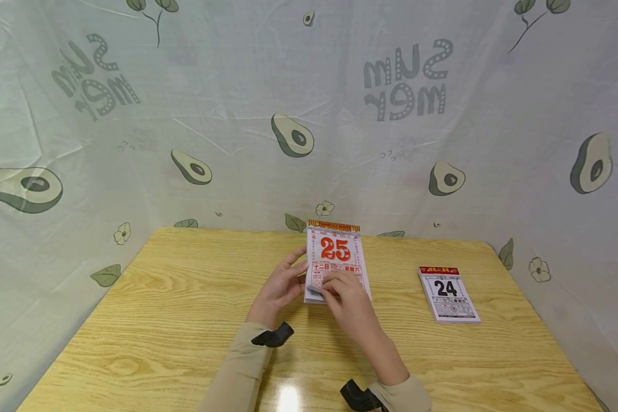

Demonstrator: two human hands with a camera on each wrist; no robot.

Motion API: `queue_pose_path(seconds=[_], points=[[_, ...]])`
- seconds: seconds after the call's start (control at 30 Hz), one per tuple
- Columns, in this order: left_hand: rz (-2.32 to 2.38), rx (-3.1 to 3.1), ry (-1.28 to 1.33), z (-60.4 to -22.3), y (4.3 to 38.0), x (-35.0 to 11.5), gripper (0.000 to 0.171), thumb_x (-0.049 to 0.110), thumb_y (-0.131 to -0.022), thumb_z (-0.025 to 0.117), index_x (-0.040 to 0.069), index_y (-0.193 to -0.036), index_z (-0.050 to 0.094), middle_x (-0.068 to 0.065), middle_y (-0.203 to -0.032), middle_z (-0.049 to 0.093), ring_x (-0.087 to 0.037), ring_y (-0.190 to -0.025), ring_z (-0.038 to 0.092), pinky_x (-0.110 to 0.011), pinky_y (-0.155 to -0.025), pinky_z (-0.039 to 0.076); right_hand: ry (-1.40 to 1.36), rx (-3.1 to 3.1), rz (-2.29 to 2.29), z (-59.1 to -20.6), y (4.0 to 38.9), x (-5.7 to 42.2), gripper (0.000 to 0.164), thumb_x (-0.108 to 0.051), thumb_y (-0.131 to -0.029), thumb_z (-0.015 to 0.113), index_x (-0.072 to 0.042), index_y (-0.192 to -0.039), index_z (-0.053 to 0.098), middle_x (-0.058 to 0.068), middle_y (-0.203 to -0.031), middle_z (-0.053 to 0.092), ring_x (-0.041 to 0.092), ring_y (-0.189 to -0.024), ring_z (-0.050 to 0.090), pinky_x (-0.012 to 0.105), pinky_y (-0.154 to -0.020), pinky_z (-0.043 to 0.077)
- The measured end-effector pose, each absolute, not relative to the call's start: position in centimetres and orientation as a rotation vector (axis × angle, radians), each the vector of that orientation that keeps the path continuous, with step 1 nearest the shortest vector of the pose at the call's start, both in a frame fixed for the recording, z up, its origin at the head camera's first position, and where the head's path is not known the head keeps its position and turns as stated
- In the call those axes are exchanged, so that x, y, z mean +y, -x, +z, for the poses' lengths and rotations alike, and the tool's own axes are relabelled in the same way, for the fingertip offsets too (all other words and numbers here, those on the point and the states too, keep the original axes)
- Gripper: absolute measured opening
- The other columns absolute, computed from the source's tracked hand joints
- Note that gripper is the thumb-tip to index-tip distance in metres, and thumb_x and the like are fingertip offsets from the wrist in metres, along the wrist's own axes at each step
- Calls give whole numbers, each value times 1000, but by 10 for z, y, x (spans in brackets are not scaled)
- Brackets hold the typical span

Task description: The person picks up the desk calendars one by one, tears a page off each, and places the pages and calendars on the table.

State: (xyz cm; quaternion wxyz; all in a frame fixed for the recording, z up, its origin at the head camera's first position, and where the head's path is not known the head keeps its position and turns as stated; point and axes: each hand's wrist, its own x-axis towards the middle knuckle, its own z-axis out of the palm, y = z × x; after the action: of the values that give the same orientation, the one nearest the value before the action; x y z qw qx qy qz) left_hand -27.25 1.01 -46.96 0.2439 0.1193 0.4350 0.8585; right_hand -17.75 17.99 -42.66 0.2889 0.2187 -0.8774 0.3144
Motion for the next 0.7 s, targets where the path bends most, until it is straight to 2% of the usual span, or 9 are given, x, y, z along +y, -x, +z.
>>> queue_pose_path(seconds=[0.23,0.47,0.6,0.7], points=[[2337,1187,-350,-456,263,9,41,6,-103,43,19,-142,42,7,-103,71,-12,-89,66,-26,-73,54,-472,-2373,1111,-425,177,184,11,-2,-79,78,-11,-79,71,4,-96,70,19,-91,63,19,-70,55],[2356,1162,-346,-458,263,10,39,6,-103,43,23,-138,47,6,-104,70,-11,-90,65,-26,-75,54,-388,-2391,1353,-424,177,186,4,-9,-84,75,-9,-83,71,6,-100,70,13,-90,64,17,-73,54],[2363,1137,-344,-459,264,10,39,5,-103,42,24,-137,48,6,-104,70,-12,-92,66,-27,-76,54,-337,-2402,1374,-423,177,186,5,-12,-87,73,-8,-86,69,6,-101,70,4,-90,62,16,-75,53],[2367,1122,-342,-460,264,10,39,5,-103,42,23,-138,47,6,-104,71,-11,-92,66,-26,-76,54,-324,-2389,1348,-423,178,184,5,-12,-90,70,-9,-87,66,7,-102,71,3,-90,62,15,-75,53]])
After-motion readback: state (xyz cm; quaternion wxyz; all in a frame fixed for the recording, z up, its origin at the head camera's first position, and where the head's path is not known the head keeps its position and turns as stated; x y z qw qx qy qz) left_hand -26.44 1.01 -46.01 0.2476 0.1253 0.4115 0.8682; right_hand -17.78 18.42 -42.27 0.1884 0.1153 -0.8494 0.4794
